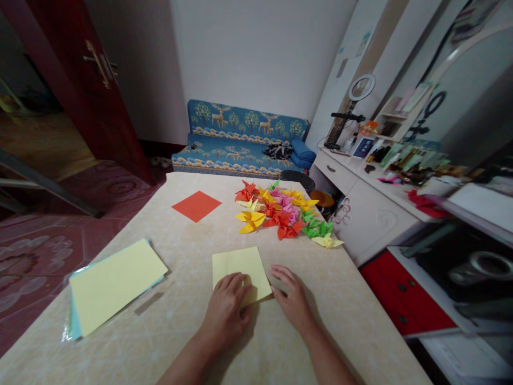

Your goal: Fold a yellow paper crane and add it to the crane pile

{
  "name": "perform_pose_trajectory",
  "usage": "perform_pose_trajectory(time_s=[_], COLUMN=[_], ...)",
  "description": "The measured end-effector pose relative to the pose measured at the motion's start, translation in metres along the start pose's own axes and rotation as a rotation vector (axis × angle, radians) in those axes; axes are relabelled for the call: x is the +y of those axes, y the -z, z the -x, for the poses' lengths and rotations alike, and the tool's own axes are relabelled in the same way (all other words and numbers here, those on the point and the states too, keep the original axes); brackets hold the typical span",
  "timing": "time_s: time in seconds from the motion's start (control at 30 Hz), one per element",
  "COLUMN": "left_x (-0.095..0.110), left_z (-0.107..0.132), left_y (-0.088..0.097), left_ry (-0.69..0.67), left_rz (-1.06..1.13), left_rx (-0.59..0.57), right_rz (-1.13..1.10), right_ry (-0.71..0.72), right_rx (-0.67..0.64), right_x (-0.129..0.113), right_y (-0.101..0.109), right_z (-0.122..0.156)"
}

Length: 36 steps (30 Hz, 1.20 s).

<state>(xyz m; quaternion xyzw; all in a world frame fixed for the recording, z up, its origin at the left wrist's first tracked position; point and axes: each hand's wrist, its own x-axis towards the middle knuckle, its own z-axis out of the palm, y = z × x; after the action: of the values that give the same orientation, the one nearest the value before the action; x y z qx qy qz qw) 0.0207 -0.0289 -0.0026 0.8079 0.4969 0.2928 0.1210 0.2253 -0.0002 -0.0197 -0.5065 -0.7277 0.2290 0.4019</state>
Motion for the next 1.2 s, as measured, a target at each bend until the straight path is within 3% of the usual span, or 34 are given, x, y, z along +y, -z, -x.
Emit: perform_pose_trajectory(time_s=[0.3,0.6,0.77,0.93,1.07,1.2], left_x=[-0.016,-0.019,-0.031,-0.045,-0.042,-0.033], left_z=[0.0,0.007,0.008,0.006,0.007,0.011], left_y=[-0.007,0.002,0.011,0.02,0.028,0.032], left_ry=[0.036,-0.086,-0.035,0.008,-0.071,-0.1], left_rz=[0.019,0.218,0.217,0.157,0.168,0.268], left_rx=[0.102,0.016,0.035,0.031,0.06,0.024], right_rz=[0.008,0.009,-0.017,-0.058,-0.037,-0.064], right_ry=[0.006,0.069,0.144,0.046,0.038,0.054], right_rx=[-0.003,-0.084,-0.056,-0.062,-0.042,-0.104], right_x=[0.005,-0.009,-0.01,-0.004,-0.004,-0.004], right_y=[-0.001,-0.001,0.002,0.001,-0.002,-0.002], right_z=[0.002,0.003,0.005,0.007,0.009,0.013])
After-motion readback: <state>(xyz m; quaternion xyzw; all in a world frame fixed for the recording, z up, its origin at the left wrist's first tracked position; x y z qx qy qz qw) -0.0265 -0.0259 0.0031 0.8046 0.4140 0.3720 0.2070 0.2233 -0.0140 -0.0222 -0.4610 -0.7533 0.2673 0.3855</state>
